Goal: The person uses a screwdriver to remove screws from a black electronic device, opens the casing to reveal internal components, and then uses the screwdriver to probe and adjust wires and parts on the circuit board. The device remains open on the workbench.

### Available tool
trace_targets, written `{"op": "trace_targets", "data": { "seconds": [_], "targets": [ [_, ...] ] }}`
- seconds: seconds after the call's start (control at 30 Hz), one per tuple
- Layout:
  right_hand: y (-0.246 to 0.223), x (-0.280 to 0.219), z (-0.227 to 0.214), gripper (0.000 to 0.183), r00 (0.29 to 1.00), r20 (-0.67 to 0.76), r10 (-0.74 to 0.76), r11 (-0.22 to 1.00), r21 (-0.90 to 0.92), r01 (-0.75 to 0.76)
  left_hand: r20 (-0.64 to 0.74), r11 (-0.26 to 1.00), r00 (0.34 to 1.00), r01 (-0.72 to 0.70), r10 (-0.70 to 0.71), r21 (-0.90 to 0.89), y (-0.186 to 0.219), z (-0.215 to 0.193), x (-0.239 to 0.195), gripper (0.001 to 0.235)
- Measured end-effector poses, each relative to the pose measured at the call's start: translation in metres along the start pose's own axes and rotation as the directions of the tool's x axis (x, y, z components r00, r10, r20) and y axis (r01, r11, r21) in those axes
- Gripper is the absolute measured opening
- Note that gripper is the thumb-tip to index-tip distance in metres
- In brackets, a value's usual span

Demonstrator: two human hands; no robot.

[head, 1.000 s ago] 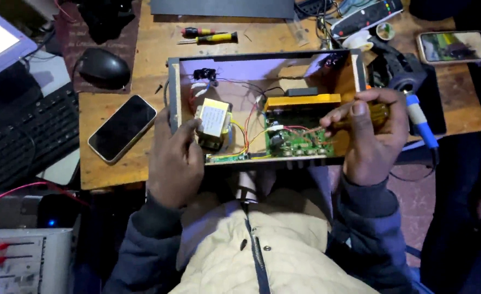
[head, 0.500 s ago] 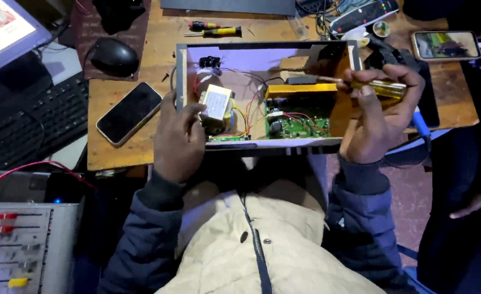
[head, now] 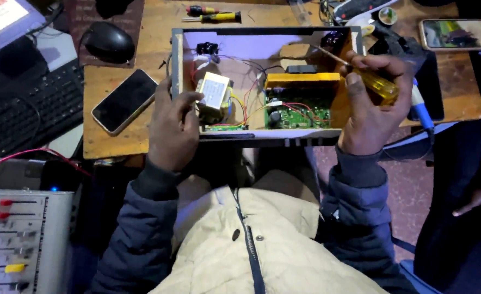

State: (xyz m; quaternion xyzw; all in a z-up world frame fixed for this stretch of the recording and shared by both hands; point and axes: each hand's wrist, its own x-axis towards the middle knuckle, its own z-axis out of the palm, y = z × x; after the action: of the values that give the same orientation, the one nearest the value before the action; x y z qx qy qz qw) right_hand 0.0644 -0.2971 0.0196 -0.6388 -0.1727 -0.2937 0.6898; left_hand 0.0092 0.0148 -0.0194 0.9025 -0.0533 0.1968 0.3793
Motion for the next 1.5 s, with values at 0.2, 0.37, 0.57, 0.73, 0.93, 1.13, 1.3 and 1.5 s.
{"op": "trace_targets", "data": {
  "seconds": [0.2,0.37,0.57,0.73,0.93,1.13,1.3,1.5],
  "targets": [
    [-0.008,0.0,0.003,0.014,0.999,0.026,0.032,0.997,-0.065,-0.03,0.021,0.999,0.999,0.049,-0.049,0.003,0.005,-0.002,-0.001,0.029],
    [-0.012,-0.001,0.004,0.024,0.989,-0.001,0.149,0.986,-0.071,-0.149,0.022,0.998,0.999,0.049,-0.048,-0.033,0.008,-0.005,0.0,0.032],
    [-0.013,0.001,0.005,0.027,0.969,-0.018,0.245,0.966,-0.086,-0.245,0.04,0.995,0.998,0.044,-0.04,-0.095,0.016,-0.011,0.008,0.037],
    [-0.017,0.0,0.01,0.035,0.956,-0.059,0.286,0.953,-0.089,-0.29,0.044,0.994,0.999,0.025,-0.02,-0.103,0.02,-0.013,0.009,0.036],
    [-0.022,-0.001,0.01,0.03,0.947,-0.059,0.315,0.949,-0.015,-0.316,0.048,0.995,0.996,0.075,-0.072,-0.059,0.022,-0.01,0.006,0.036],
    [-0.019,0.001,0.007,0.03,0.961,-0.006,0.278,0.959,-0.061,-0.278,0.059,0.999,0.997,0.039,-0.04,0.016,0.03,-0.013,0.007,0.031],
    [-0.02,-0.003,0.006,0.032,0.958,0.011,0.287,0.956,-0.067,-0.286,0.122,0.99,0.987,-0.116,0.106,0.078,0.072,-0.025,0.002,0.032],
    [-0.017,-0.007,-0.001,0.031,0.973,0.073,0.22,0.965,-0.163,-0.206,0.226,0.987,0.963,-0.156,0.145,0.03,0.061,-0.012,-0.015,0.027]
  ]
}}
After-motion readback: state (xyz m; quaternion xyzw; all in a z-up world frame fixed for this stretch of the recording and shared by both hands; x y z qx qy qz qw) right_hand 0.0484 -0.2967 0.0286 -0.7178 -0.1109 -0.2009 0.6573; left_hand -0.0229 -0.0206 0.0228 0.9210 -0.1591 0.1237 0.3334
